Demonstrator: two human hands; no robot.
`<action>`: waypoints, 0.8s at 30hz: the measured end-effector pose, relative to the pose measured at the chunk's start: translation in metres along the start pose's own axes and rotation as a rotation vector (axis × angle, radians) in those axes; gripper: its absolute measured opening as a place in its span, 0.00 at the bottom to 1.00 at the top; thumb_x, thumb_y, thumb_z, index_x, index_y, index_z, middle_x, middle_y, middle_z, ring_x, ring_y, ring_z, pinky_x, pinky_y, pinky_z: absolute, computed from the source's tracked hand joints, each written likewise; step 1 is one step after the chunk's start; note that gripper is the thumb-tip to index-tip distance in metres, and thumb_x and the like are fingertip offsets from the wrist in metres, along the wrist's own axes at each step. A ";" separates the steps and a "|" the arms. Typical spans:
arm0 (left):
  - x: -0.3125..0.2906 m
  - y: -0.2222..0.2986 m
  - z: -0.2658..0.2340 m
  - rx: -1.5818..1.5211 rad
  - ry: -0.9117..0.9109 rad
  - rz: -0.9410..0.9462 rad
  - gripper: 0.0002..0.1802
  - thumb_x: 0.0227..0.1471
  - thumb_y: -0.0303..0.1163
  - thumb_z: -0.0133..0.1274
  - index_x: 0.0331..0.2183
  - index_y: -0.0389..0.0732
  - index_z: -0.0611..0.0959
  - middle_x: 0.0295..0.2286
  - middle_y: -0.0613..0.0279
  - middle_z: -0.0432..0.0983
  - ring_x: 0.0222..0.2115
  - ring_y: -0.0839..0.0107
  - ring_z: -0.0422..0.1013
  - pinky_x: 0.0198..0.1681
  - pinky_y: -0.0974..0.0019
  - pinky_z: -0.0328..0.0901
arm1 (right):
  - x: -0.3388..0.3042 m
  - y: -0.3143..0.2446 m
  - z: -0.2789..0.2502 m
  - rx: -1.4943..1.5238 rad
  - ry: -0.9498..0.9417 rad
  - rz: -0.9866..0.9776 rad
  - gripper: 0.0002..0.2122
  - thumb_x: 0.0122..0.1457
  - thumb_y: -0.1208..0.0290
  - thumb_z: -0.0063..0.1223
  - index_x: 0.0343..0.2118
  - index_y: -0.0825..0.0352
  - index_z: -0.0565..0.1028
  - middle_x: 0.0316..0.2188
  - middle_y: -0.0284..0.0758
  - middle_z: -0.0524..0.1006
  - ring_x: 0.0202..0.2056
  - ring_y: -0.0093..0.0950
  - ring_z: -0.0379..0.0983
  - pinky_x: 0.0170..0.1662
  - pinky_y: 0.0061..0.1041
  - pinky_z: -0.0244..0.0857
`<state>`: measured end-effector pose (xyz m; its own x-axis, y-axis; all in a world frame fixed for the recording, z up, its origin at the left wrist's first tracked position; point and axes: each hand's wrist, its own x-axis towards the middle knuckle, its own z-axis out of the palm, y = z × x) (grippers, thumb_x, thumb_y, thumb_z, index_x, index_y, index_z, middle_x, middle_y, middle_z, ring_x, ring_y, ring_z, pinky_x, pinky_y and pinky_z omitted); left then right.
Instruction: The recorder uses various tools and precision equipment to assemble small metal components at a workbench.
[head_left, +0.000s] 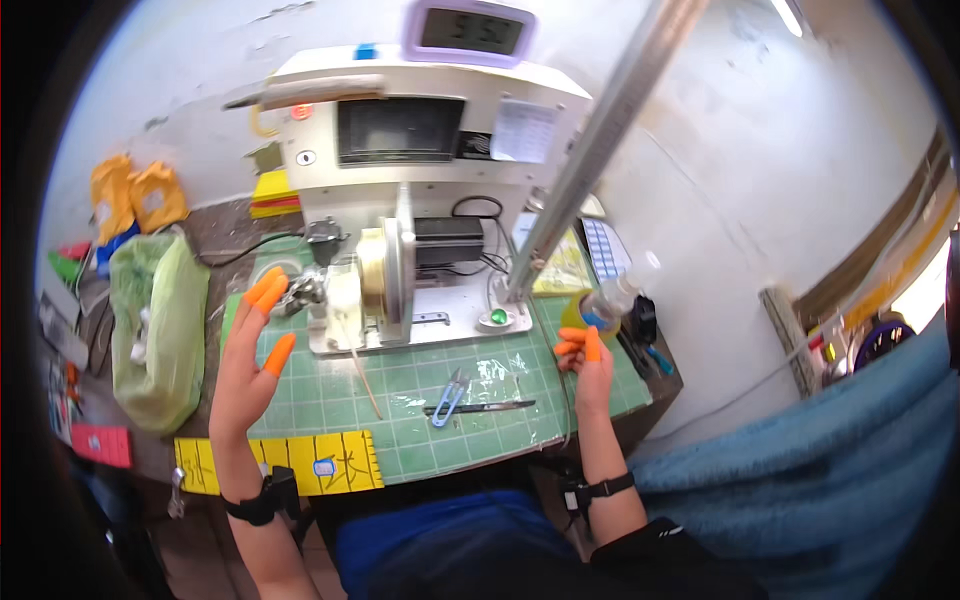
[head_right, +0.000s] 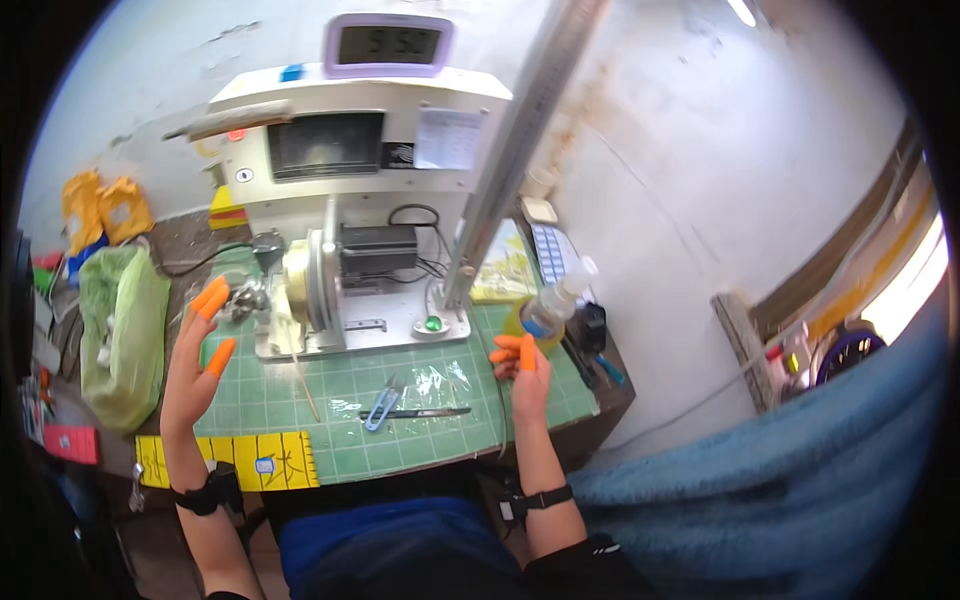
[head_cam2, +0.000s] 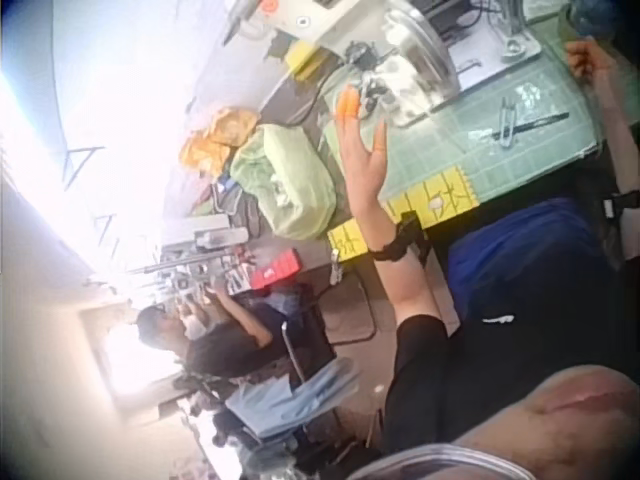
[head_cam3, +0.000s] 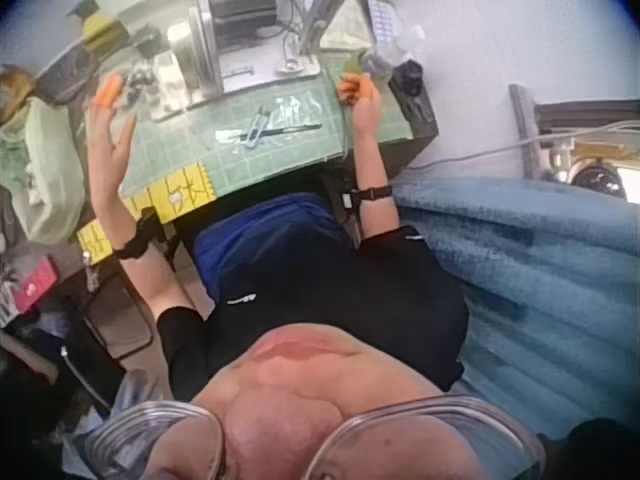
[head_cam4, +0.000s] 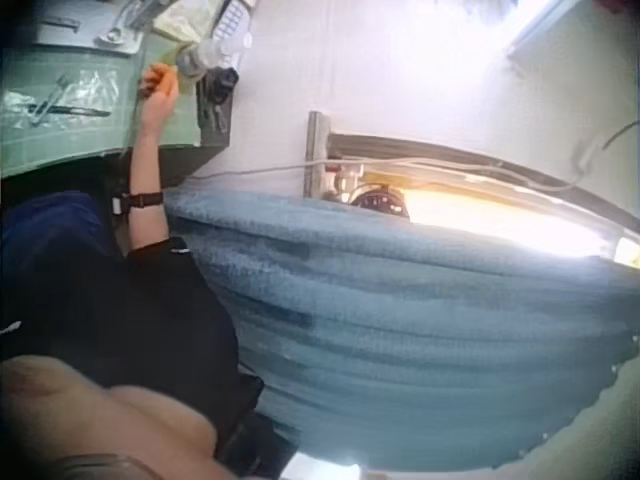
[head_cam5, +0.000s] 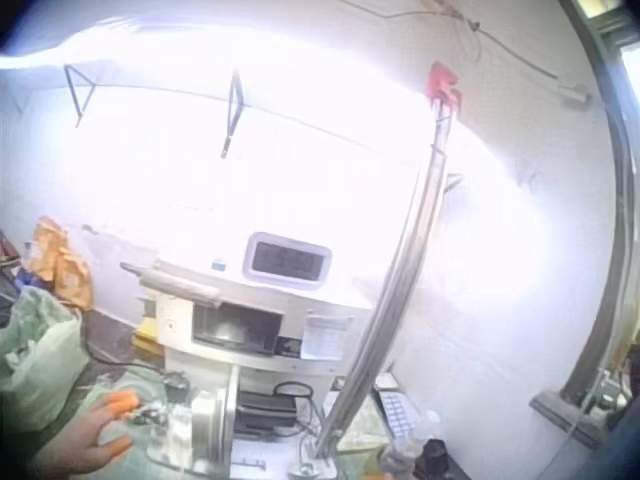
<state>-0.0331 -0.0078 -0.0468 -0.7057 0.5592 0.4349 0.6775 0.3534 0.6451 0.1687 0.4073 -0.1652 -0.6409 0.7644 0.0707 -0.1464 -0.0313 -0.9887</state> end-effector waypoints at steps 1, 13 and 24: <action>0.012 0.004 0.009 -0.004 -0.030 0.032 0.35 0.54 0.17 0.55 0.64 0.39 0.70 0.63 0.52 0.65 0.66 0.55 0.59 0.67 0.58 0.53 | 0.004 -0.012 -0.008 0.012 0.042 -0.004 0.25 0.75 0.52 0.38 0.41 0.70 0.81 0.26 0.33 0.80 0.22 0.18 0.70 0.29 0.19 0.65; 0.014 0.017 0.021 0.070 -0.048 0.094 0.37 0.53 0.17 0.57 0.64 0.38 0.68 0.65 0.49 0.62 0.66 0.50 0.57 0.68 0.56 0.52 | -0.001 -0.017 -0.022 -0.057 -0.002 -0.043 0.26 0.75 0.52 0.36 0.41 0.71 0.80 0.28 0.34 0.80 0.25 0.18 0.70 0.31 0.18 0.65; 0.017 0.022 0.012 0.169 -0.061 0.076 0.38 0.54 0.17 0.58 0.65 0.44 0.70 0.66 0.56 0.61 0.63 0.59 0.63 0.50 0.67 0.70 | 0.014 0.003 -0.026 0.008 0.002 -0.054 0.25 0.75 0.52 0.37 0.39 0.68 0.83 0.22 0.30 0.78 0.20 0.15 0.69 0.27 0.16 0.63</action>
<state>-0.0278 0.0187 -0.0332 -0.6412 0.6313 0.4362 0.7569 0.4267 0.4950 0.1788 0.4349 -0.1702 -0.6301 0.7666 0.1235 -0.1867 0.0048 -0.9824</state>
